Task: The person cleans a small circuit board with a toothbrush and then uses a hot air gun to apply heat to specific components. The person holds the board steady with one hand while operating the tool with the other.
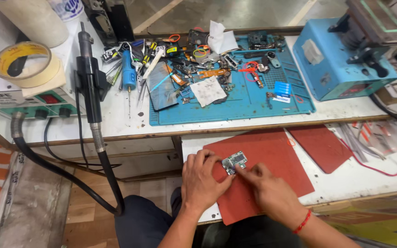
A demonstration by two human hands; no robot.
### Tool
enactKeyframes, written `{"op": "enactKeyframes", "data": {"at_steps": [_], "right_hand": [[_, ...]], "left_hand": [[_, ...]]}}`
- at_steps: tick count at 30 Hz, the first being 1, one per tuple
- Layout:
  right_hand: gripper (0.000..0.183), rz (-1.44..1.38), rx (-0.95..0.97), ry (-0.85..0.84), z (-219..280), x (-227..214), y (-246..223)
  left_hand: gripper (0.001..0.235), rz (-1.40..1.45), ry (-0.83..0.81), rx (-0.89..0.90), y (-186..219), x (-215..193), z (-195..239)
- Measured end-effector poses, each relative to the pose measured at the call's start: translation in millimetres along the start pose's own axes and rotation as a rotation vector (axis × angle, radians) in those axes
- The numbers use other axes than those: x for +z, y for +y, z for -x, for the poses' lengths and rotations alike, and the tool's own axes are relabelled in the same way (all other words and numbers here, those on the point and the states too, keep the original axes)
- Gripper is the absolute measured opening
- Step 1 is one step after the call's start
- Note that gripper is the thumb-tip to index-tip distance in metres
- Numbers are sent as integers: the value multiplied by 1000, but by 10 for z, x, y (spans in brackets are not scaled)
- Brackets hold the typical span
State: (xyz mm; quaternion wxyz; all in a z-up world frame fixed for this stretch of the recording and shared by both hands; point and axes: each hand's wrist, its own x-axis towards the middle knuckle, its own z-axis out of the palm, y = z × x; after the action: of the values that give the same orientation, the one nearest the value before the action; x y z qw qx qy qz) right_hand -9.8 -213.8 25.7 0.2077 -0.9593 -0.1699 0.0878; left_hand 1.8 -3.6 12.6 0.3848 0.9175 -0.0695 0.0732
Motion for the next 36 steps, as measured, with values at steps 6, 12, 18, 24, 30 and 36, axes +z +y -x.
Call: {"op": "enactKeyframes", "data": {"at_steps": [6,12,18,24,30,36], "right_hand": [[72,30,94,-77,159,-81,15],[63,6,27,1,-106,62,-68],[70,54,80,12,-8,-81,32],[75,28,142,-25,64,-82,50],[68,-74,162,-20,89,-2,61],[74,-90,141,-1,86,-21,113]], "left_hand": [[55,9,-10,11,-31,-2,-57],[57,-16,3,2,-11,9,-8],[53,-77,-21,39,-6,35,26],[48,-74,10,65,13,31,6],[47,-68,-9,58,3,32,-21],[47,-75,-27,25,27,24,-35]]}}
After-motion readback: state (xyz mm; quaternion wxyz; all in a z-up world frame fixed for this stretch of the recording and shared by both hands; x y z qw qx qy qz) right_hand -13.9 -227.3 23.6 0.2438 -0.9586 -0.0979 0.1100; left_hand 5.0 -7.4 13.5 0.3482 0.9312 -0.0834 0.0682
